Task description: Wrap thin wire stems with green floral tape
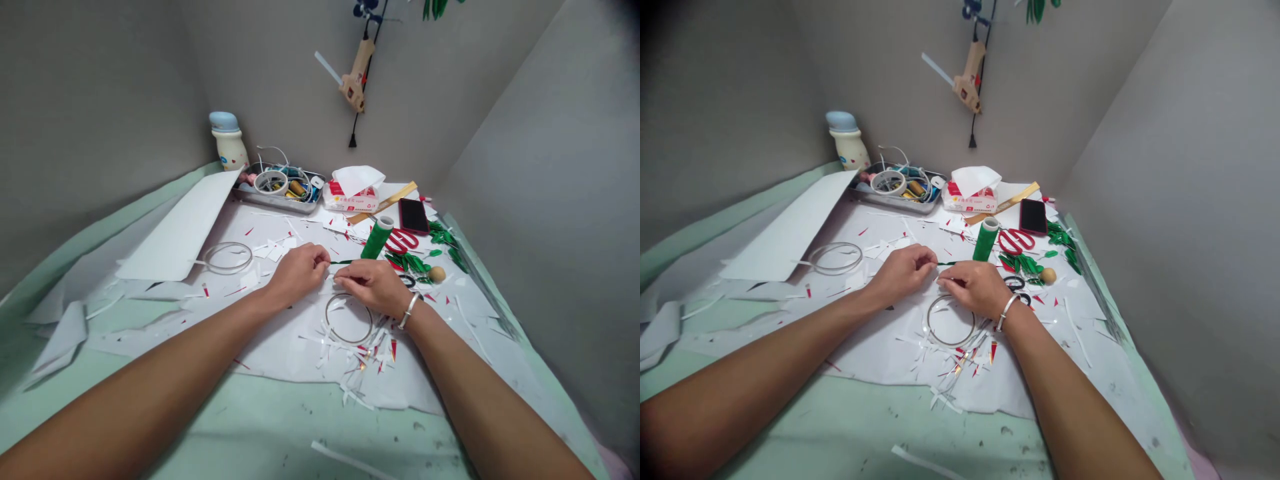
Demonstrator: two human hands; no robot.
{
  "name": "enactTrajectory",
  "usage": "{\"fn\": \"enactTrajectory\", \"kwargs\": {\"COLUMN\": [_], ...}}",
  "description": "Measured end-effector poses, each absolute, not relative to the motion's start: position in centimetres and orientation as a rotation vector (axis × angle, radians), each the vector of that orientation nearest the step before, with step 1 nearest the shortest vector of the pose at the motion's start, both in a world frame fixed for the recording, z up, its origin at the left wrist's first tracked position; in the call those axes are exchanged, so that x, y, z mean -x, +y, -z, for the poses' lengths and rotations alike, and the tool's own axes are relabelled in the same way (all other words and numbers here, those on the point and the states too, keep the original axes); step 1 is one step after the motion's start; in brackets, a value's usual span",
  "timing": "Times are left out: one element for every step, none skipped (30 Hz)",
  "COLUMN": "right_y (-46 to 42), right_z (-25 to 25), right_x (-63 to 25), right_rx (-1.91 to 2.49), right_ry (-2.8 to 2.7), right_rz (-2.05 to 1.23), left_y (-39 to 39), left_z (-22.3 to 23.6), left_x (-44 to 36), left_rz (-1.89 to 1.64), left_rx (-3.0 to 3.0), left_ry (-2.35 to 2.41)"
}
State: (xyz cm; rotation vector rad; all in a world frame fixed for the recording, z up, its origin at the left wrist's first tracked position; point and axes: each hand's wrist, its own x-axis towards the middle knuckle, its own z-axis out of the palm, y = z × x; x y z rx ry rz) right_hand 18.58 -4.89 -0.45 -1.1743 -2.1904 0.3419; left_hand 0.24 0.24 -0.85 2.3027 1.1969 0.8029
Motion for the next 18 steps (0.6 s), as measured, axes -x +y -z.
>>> {"fn": "enactTrajectory", "kwargs": {"right_y": [-4.9,-4.9,-4.8,-4.7,-4.5,-4.4,-4.1,-3.9,-3.7,-3.5,-3.4,-3.3,-3.2,-3.2,-3.3,-3.4,-3.6,-3.8], "right_z": [0.3,0.2,0.2,0.2,0.2,0.3,0.5,0.7,0.9,1.1,1.3,1.5,1.6,1.7,1.8,1.8,1.7,1.6], "right_x": [-18.7,-18.8,-19.0,-19.2,-19.5,-19.8,-20.1,-20.3,-20.6,-20.8,-21.0,-21.1,-21.1,-21.0,-20.9,-20.7,-20.4,-20.1], "right_rx": [1.175,1.178,1.181,1.184,1.192,1.202,1.213,1.227,1.246,1.266,1.289,1.309,1.326,1.340,1.352,1.356,1.349,1.333], "right_ry": [-2.160,-2.120,-2.076,-2.034,-1.991,-1.950,-1.911,-1.872,-1.834,-1.803,-1.787,-1.790,-1.810,-1.849,-1.903,-1.965,-2.029,-2.090], "right_rz": [-0.309,-0.291,-0.289,-0.299,-0.314,-0.336,-0.364,-0.396,-0.430,-0.466,-0.502,-0.536,-0.563,-0.583,-0.596,-0.601,-0.600,-0.597], "left_y": [0.1,0.0,-0.1,-0.3,-0.5,-0.7,-0.9,-1.1,-1.2,-1.3,-1.3,-1.3,-1.2,-1.1,-1.0,-0.8,-0.6,-0.4], "left_z": [0.9,0.9,1.0,0.9,0.9,0.8,0.6,0.5,0.4,0.3,0.2,0.1,0.0,0.0,0.0,0.1,0.1,0.2], "left_x": [-0.2,-0.2,-0.3,-0.3,-0.3,-0.4,-0.5,-0.5,-0.5,-0.6,-0.6,-0.6,-0.6,-0.6,-0.6,-0.6,-0.6,-0.6], "left_rz": [-0.780,-0.762,-0.740,-0.718,-0.697,-0.668,-0.647,-0.642,-0.641,-0.648,-0.657,-0.667,-0.677,-0.689,-0.708,-0.732,-0.761,-0.795], "left_rx": [-2.349,-2.385,-2.411,-2.426,-2.427,-2.415,-2.390,-2.355,-2.306,-2.249,-2.188,-2.125,-2.068,-2.023,-1.990,-1.970,-1.963,-1.970], "left_ry": [1.168,1.133,1.093,1.050,1.003,0.944,0.885,0.826,0.776,0.740,0.717,0.711,0.717,0.736,0.765,0.803,0.850,0.907]}}
